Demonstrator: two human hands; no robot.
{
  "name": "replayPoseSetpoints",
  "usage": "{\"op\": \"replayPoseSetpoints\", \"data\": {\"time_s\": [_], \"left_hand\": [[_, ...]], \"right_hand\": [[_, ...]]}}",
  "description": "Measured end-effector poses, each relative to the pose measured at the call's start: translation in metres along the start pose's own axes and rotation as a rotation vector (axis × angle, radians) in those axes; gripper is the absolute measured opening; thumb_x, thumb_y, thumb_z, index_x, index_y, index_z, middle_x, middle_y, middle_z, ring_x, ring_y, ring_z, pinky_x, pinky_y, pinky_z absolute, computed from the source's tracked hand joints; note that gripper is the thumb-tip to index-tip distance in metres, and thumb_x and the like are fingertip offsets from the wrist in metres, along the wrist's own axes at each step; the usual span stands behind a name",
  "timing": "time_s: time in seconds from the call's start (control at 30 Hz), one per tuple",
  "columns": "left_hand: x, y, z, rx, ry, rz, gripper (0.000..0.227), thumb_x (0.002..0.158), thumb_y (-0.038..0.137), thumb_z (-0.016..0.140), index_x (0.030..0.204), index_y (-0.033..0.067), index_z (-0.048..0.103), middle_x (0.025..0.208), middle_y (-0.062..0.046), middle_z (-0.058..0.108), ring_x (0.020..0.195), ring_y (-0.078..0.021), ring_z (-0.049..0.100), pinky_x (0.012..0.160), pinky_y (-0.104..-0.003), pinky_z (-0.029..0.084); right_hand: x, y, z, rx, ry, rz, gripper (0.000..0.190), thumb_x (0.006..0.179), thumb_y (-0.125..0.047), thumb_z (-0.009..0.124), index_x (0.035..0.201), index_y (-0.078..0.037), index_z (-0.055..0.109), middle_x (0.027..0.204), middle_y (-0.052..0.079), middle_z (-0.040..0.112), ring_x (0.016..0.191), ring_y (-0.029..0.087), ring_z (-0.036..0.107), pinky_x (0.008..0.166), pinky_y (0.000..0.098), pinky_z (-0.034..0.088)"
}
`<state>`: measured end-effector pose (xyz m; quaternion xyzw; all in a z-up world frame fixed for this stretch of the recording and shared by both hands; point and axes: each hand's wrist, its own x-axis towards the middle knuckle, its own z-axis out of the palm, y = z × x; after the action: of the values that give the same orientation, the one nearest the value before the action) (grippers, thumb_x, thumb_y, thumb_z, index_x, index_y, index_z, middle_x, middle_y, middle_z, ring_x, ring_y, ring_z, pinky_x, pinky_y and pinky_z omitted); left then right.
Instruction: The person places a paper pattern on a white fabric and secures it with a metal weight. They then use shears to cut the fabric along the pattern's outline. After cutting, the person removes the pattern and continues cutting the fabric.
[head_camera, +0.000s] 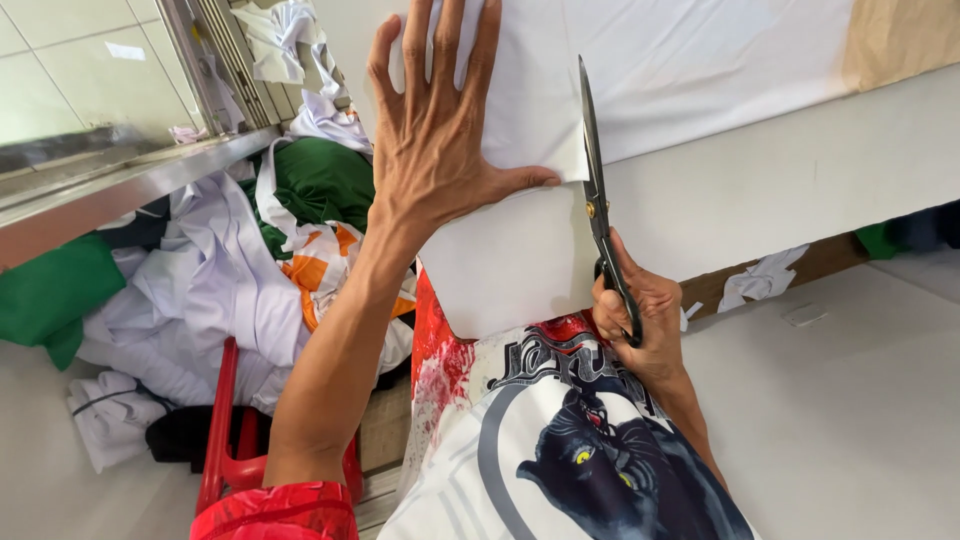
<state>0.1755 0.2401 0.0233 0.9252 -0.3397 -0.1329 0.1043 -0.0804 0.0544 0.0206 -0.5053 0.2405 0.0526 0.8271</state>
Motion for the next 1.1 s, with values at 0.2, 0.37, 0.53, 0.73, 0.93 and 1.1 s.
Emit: {"op": "replayPoseSetpoints", "data": {"time_s": [0.2,0.37,0.53,0.73,0.93,1.1], "left_hand": [[0.001,-0.002,0.000,0.029,-0.013,0.015,0.140,0.084,0.121,0.044,0.167,0.0098,0.021,0.170,-0.019,0.019,0.157,-0.0394,0.015,0.127,-0.058,0.014],[0.001,-0.001,-0.003,0.029,-0.029,0.013,0.142,0.084,0.122,0.046,0.167,0.0097,0.020,0.170,-0.019,0.018,0.157,-0.0393,0.014,0.127,-0.058,0.013],[0.002,0.000,-0.006,0.040,-0.030,-0.002,0.144,0.082,0.123,0.047,0.167,0.0098,0.019,0.171,-0.018,0.019,0.158,-0.0371,0.015,0.127,-0.055,0.014],[0.002,-0.001,-0.008,0.045,-0.044,-0.004,0.144,0.082,0.123,0.047,0.167,0.0105,0.019,0.171,-0.017,0.018,0.158,-0.0372,0.015,0.127,-0.055,0.013],[0.002,-0.001,-0.007,0.039,-0.038,-0.001,0.144,0.082,0.123,0.051,0.167,0.0098,0.020,0.170,-0.019,0.018,0.157,-0.0384,0.014,0.127,-0.056,0.015],[0.003,-0.001,-0.010,0.036,-0.046,-0.004,0.145,0.083,0.121,0.059,0.167,0.0099,0.020,0.170,-0.019,0.016,0.157,-0.0387,0.014,0.128,-0.056,0.015]], "right_hand": [[0.002,-0.002,0.001,0.033,-0.011,-0.020,0.057,0.099,-0.005,0.063,0.153,-0.008,0.047,0.067,-0.004,0.032,0.050,0.007,0.024,0.039,0.0190,0.025],[0.017,-0.007,0.000,0.064,-0.040,-0.046,0.064,0.099,-0.023,0.070,0.155,-0.006,0.044,0.072,0.002,0.035,0.052,0.009,0.024,0.042,0.0198,0.022],[0.027,-0.018,0.016,-0.034,-0.010,0.021,0.058,0.101,-0.020,0.067,0.155,-0.016,0.046,0.069,-0.008,0.025,0.054,0.006,0.020,0.041,0.0187,0.022],[0.025,-0.018,0.012,-0.069,0.021,0.027,0.047,0.109,-0.010,0.050,0.155,-0.013,0.046,0.068,-0.005,0.028,0.057,0.008,0.019,0.044,0.0195,0.022],[0.041,-0.020,0.005,-0.043,-0.007,0.014,0.064,0.097,-0.031,0.070,0.154,-0.011,0.048,0.074,0.003,0.044,0.050,0.009,0.027,0.041,0.0194,0.020],[0.052,-0.026,0.016,-0.057,-0.009,0.039,0.058,0.098,-0.012,0.062,0.154,-0.017,0.048,0.069,-0.005,0.027,0.053,0.007,0.019,0.042,0.0194,0.018]]}}
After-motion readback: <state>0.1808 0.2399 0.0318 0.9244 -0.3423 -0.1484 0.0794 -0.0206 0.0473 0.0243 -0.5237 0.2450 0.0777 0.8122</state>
